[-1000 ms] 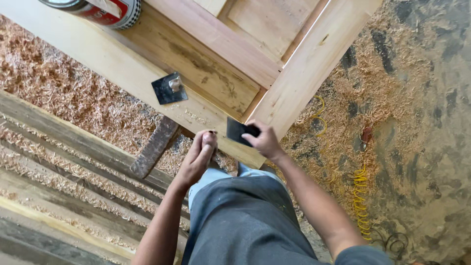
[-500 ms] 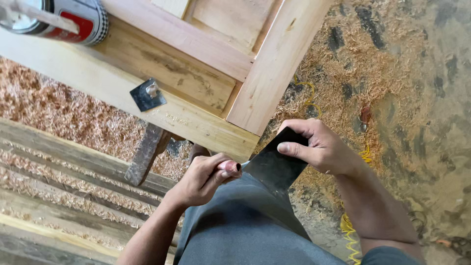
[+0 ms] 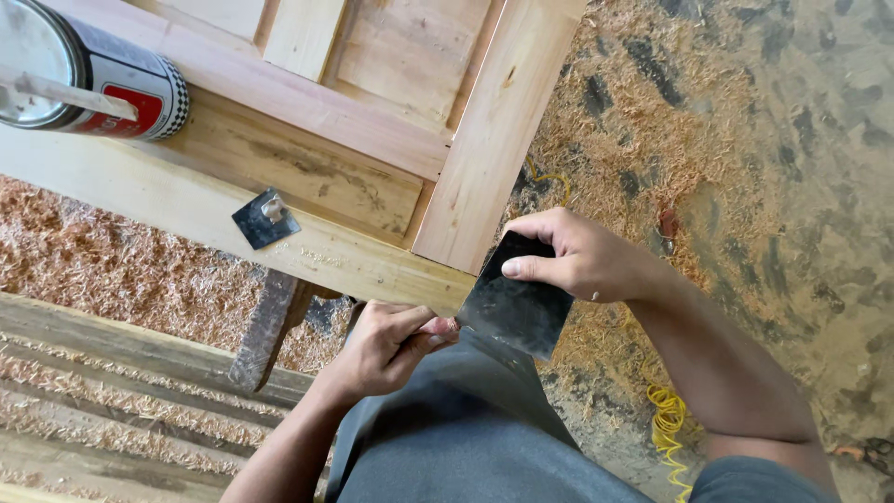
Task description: The person positions a wooden panel door on a workbench, then scoops wood filler from a can with a spreader and presses filler into holes and seams on the door frame, scraping excess off with the spreader across several spots.
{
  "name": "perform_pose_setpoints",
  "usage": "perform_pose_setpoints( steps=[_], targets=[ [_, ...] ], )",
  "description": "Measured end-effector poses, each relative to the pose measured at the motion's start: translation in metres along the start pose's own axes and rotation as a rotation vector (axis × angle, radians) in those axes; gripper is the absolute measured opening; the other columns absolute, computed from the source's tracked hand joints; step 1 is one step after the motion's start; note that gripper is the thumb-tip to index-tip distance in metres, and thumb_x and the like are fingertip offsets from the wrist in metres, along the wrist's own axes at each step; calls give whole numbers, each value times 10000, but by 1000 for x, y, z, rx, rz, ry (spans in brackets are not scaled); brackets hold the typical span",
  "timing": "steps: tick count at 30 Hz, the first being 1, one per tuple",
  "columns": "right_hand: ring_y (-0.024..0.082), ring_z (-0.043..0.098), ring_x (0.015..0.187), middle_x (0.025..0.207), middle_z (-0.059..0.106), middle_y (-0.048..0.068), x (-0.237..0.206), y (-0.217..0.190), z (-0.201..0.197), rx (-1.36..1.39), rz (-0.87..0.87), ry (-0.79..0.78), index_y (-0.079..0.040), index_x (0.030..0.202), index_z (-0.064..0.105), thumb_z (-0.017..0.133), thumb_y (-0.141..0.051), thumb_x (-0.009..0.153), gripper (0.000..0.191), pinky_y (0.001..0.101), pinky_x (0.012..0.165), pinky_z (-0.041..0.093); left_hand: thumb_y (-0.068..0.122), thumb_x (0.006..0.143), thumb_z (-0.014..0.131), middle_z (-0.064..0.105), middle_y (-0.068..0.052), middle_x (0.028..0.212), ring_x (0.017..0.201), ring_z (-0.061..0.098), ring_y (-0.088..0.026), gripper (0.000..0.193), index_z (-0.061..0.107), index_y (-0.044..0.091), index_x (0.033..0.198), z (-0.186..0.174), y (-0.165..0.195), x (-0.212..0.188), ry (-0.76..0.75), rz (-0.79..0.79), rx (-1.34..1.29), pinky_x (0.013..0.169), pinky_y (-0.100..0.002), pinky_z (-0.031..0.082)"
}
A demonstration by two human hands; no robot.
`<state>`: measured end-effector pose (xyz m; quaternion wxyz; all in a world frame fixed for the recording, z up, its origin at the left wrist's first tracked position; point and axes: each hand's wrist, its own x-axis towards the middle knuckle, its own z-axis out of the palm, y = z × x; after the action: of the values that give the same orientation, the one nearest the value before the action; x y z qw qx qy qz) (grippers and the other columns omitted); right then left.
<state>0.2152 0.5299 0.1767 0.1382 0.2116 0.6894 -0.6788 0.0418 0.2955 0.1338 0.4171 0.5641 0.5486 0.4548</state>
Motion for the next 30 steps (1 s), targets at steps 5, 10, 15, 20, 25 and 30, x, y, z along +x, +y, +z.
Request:
perform_pose_setpoints(
  steps=[5,10,15,20,25,30],
  targets=[
    [70,659,917,1001,794,51,4,-3,-4,4,-82,-33,31,1117,718,682,-140,917,265,282,821,561,4,903,664,755,-139,877,828,777,-284,87,698,-37,972,-4,7,4,-7,-16,-43,729,-348,604],
    [71,653,959,1060,790,50,7,4,-7,26,-98,-64,42,1156,708,672,-131,917,298,278,869,546,13,899,702,755,-150,885,824,767,-288,74,706,-37,954,-7,11,9,-24,-5,-25,716,-356,590],
    [71,646,914,1022,771,41,12,23,-8,182,-28,-108,46,1145,718,674,-132,925,287,274,840,546,5,880,695,756,-147,886,827,765,-289,77,706,-27,948,-9,12,13,-18,36,8,720,-362,591],
    [88,647,854,964,747,52,18,52,-2,390,29,-89,64,1113,718,684,-98,926,250,282,789,540,65,917,729,754,-136,855,784,760,-287,100,683,-4,862,-12,14,16,-1,64,96,660,-369,588],
    [123,678,827,954,750,61,26,86,12,703,109,-23,50,1121,703,682,-58,870,273,287,771,554,118,959,703,767,-110,845,748,743,-277,225,620,27,770,-14,9,13,13,94,292,632,-390,572],
    [142,681,811,928,732,87,28,122,22,764,38,40,67,1068,691,701,-59,881,225,292,756,554,122,983,645,768,-122,934,819,742,-277,124,614,32,904,-11,-23,-8,99,61,267,669,-367,586]
  ],
)
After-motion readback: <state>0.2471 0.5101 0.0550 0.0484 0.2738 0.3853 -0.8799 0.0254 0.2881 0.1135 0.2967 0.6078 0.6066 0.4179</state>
